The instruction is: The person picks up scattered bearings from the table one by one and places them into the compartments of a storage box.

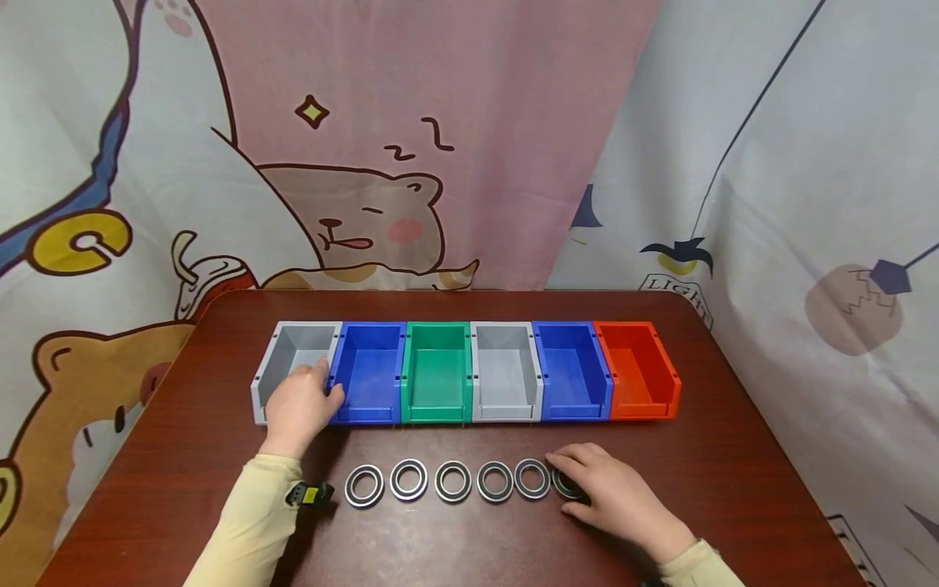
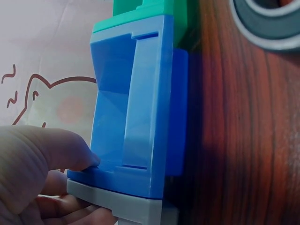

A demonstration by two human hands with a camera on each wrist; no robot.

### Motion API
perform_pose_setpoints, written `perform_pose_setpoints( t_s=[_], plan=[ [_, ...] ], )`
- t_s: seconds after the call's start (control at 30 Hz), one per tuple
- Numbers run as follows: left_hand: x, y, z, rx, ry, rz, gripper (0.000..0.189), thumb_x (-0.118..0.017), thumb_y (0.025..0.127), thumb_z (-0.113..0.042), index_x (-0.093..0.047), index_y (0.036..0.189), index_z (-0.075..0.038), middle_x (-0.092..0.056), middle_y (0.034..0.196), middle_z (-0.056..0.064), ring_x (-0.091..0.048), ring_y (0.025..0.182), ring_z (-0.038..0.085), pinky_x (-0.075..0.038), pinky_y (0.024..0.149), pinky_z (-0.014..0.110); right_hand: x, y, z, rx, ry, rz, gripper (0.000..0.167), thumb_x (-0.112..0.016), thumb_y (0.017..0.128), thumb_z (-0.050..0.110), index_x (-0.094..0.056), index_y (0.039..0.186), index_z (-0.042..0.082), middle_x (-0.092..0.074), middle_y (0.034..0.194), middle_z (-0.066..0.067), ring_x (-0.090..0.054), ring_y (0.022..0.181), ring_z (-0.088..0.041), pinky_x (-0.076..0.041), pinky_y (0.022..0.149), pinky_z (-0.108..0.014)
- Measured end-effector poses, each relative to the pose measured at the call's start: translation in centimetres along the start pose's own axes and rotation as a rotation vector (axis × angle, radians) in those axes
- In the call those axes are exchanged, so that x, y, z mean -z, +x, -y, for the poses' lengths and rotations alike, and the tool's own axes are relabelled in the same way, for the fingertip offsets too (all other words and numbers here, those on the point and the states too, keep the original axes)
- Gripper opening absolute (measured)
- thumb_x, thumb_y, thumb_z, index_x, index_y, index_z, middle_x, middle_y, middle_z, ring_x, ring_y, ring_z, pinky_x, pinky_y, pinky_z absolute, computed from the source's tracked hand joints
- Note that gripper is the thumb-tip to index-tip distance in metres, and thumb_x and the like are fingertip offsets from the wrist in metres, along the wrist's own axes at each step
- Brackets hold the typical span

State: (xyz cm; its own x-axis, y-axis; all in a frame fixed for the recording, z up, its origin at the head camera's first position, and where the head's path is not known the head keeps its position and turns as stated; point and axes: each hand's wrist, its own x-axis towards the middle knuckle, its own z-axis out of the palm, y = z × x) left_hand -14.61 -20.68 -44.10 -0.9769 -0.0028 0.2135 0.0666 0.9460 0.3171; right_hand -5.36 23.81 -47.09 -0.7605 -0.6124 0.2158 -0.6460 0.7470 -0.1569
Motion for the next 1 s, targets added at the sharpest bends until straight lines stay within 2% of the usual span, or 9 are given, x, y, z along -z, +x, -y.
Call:
perform_pose_setpoints(
  t_s=[0.23,0.43,0.53,0.67,0.83,1.0],
  plan=[
    [0.0,0.0,0.0,0.001,0.002,0.012,0.053,-0.068,0.086,-0.018,-0.058,0.126,0.014,-0.062,0.105,0.035,-0.064,0.084,0.046,-0.052,0.066,0.056,-0.1,0.2,0.3,-0.019,0.006,0.001,0.049,-0.088,0.068,0.016,-0.071,0.113,0.009,-0.063,0.108,-0.001,-0.058,0.100,-0.020,-0.053,0.082,-0.039],
    [0.1,0.0,0.1,-0.017,0.000,-0.019,0.050,-0.069,0.084,-0.017,-0.060,0.122,0.014,-0.063,0.099,0.033,-0.064,0.080,0.046,-0.051,0.062,0.057,-0.1,0.3,0.2,-0.020,0.016,0.014,0.046,-0.087,0.069,0.017,-0.072,0.112,0.010,-0.063,0.107,0.000,-0.058,0.098,-0.019,-0.053,0.082,-0.038],
    [0.1,0.0,0.1,-0.020,0.001,-0.024,0.050,-0.069,0.083,-0.017,-0.061,0.122,0.014,-0.063,0.098,0.033,-0.064,0.080,0.046,-0.051,0.062,0.057,-0.2,0.1,0.0,-0.025,0.051,0.001,0.046,-0.087,0.069,0.017,-0.072,0.112,0.010,-0.064,0.108,0.000,-0.059,0.100,-0.020,-0.052,0.084,-0.040],
    [0.0,0.0,0.2,-0.021,0.002,-0.023,0.050,-0.069,0.084,-0.017,-0.061,0.122,0.014,-0.063,0.099,0.033,-0.064,0.080,0.046,-0.051,0.062,0.057,0.2,-0.2,-0.5,-0.078,0.153,-0.012,0.047,-0.087,0.070,0.016,-0.071,0.114,0.010,-0.066,0.110,0.000,-0.061,0.101,-0.019,-0.052,0.086,-0.043],
    [0.0,0.0,0.2,-0.021,0.004,-0.023,0.050,-0.069,0.084,-0.017,-0.061,0.122,0.013,-0.064,0.098,0.032,-0.064,0.079,0.045,-0.052,0.062,0.056,2.1,-0.2,-1.7,-0.144,0.264,-0.029,0.048,-0.087,0.071,0.013,-0.071,0.117,0.009,-0.067,0.112,0.000,-0.063,0.100,-0.019,-0.053,0.086,-0.044],
    [-0.1,0.0,0.2,-0.020,0.003,-0.025,0.051,-0.069,0.084,-0.017,-0.060,0.123,0.014,-0.064,0.100,0.033,-0.065,0.080,0.045,-0.052,0.063,0.056,5.3,0.2,-3.1,-0.232,0.257,-0.107,0.051,-0.088,0.070,0.012,-0.071,0.118,0.009,-0.068,0.113,-0.004,-0.065,0.100,-0.022,-0.055,0.083,-0.044]
  ],
)
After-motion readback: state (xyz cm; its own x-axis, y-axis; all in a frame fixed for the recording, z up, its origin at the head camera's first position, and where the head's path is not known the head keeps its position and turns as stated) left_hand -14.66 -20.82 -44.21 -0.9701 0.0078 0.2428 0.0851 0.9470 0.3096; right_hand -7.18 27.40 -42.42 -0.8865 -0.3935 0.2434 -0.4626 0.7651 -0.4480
